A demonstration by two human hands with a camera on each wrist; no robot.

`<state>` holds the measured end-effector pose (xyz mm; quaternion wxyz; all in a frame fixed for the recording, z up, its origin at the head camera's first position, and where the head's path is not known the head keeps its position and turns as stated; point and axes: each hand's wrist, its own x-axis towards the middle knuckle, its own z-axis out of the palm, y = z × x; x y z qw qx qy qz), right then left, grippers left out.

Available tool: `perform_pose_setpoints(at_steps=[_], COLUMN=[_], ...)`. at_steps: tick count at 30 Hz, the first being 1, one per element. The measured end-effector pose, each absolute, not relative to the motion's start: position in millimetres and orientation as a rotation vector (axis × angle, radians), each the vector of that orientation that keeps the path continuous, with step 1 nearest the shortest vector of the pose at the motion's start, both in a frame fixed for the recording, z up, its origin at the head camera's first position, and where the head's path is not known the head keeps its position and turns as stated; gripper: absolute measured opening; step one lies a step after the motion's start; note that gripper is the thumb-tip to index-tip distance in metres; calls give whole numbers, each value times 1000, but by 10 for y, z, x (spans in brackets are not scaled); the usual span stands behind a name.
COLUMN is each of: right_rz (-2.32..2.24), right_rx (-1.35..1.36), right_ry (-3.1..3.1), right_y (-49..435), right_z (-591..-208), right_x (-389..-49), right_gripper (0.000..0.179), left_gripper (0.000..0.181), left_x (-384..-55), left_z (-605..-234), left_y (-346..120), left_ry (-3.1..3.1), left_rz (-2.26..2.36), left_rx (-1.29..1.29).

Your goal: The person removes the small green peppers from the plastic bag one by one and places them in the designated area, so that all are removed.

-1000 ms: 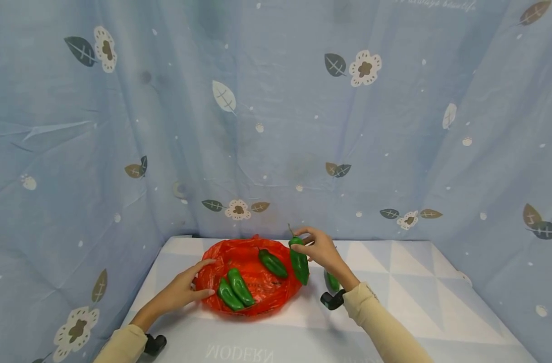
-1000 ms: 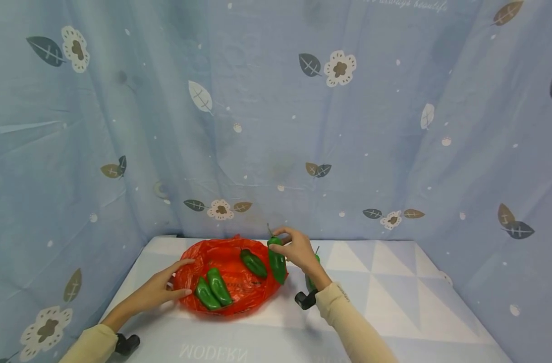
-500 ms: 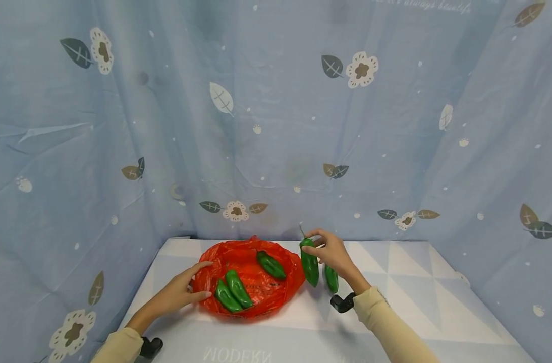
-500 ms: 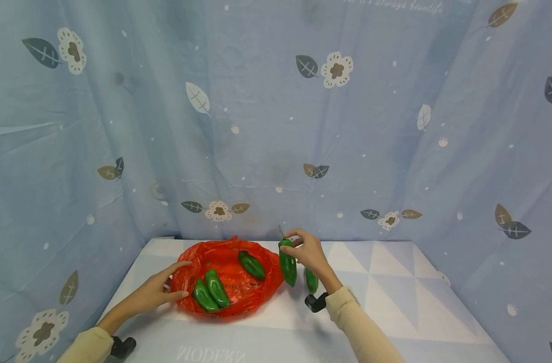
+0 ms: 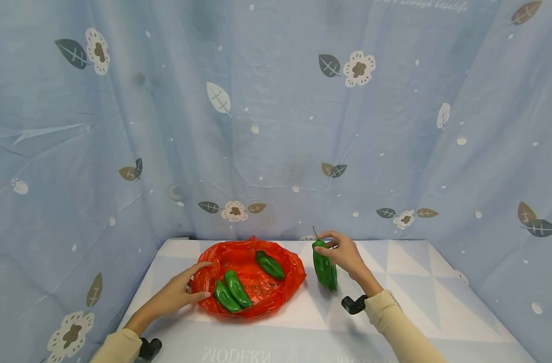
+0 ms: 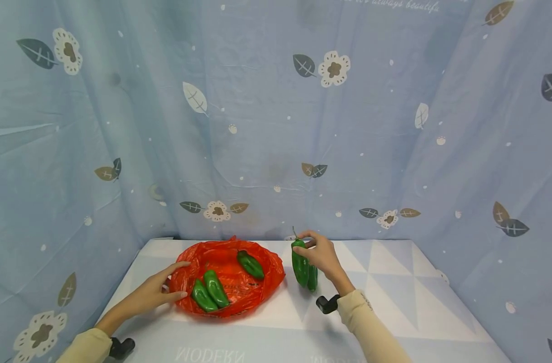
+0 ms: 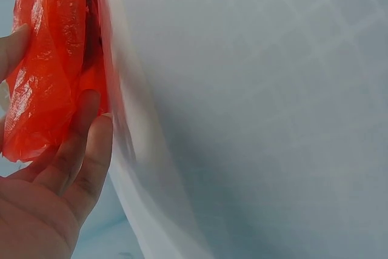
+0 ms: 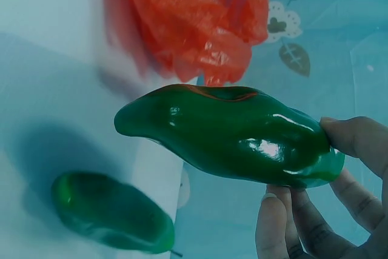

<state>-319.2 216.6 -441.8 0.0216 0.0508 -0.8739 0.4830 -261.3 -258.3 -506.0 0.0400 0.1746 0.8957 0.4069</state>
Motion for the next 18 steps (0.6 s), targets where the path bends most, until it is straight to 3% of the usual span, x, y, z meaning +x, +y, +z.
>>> perform_pose_setpoints(at_steps=[18], right_rz=[1468], right_rx=[92], right_ry=[-2704], right_y=[2468], right_z=[-4538], right_x=[-3180], right_gripper=[48], left_gripper=[80], left_x=[-2599], left_z=[-5023], left_y=[-2565], left_ry=[2729], left_rz=[1254], left_rx=[480])
